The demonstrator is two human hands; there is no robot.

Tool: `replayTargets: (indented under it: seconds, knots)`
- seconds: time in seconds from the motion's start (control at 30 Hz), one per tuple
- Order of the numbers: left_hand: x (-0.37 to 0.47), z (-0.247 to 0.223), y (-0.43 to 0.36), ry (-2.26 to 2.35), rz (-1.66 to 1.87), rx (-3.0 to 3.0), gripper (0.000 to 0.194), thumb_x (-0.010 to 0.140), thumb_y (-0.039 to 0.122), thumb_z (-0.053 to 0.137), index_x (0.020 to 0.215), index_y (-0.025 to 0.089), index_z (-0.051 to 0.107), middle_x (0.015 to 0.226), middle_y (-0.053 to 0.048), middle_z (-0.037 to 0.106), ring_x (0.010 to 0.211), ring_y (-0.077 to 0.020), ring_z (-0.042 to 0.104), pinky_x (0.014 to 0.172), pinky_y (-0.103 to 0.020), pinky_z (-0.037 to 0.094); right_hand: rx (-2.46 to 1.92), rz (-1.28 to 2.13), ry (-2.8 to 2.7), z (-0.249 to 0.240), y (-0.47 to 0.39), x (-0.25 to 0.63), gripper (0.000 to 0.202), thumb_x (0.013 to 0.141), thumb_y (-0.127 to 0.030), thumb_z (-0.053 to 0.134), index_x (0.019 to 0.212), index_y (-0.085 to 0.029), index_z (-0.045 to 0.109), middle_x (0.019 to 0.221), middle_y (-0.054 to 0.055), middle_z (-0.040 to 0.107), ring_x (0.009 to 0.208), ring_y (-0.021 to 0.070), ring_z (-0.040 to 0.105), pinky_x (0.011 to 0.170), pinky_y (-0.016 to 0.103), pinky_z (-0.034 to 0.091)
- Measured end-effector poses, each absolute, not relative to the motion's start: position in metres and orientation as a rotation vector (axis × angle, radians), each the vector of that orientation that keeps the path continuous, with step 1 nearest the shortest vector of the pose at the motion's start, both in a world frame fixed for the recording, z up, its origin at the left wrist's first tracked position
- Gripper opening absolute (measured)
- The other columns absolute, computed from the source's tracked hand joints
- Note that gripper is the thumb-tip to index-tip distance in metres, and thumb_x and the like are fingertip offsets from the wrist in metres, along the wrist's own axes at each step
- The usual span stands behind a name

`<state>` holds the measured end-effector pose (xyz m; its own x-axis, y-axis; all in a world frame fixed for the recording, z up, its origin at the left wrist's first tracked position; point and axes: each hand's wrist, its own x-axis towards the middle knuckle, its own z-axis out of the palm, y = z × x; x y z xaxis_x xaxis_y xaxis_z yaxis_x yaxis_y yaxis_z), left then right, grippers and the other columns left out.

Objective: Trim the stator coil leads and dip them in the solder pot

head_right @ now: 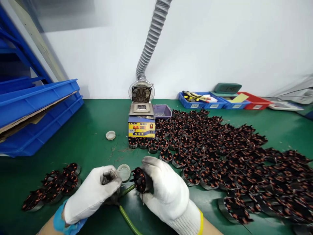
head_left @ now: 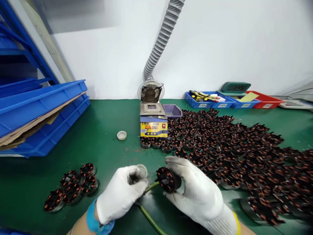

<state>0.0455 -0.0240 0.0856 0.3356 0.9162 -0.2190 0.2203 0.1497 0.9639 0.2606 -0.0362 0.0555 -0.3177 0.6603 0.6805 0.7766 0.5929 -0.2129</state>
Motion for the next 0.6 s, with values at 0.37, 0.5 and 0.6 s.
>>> replayTargets:
  seconds: [0.37,0.5,0.6]
  knots:
    - [0.03,0.079,0.0,1.377,1.181,1.297,0.024,0.08,0.04,0.059,0.071,0.018,0.057,0.065,0.003,0.056,0.062,-0.0132,0.051,0.061,-0.025,0.042,-1.649,0.142,-2.71,0.085,0.007,0.229,0.036,0.072,-0.011,0.066,0.107,-0.019,0.06,0.112,0.009,0.066,0.097,0.0278,0.067,0.076,0.033,0.05]
    - [0.028,0.079,0.0,1.357,1.329,1.237,0.022,0.083,0.037,0.059,0.074,0.017,0.059,0.067,0.002,0.059,0.064,-0.0133,0.053,0.063,-0.025,0.045,-1.717,0.004,-2.97,0.1,0.009,0.203,0.026,0.079,-0.007,0.06,0.101,-0.019,0.06,0.099,0.008,0.065,0.085,0.0262,0.067,0.058,0.029,0.041]
    - [0.027,0.081,-0.001,1.332,1.379,1.188,0.021,0.083,0.036,0.06,0.074,0.017,0.059,0.067,0.002,0.059,0.063,-0.0131,0.054,0.063,-0.025,0.046,-1.675,-0.183,-3.06,0.101,0.008,0.193,0.023,0.081,-0.003,0.052,0.097,-0.02,0.059,0.091,0.008,0.063,0.075,0.025,0.066,0.049,0.028,0.031]
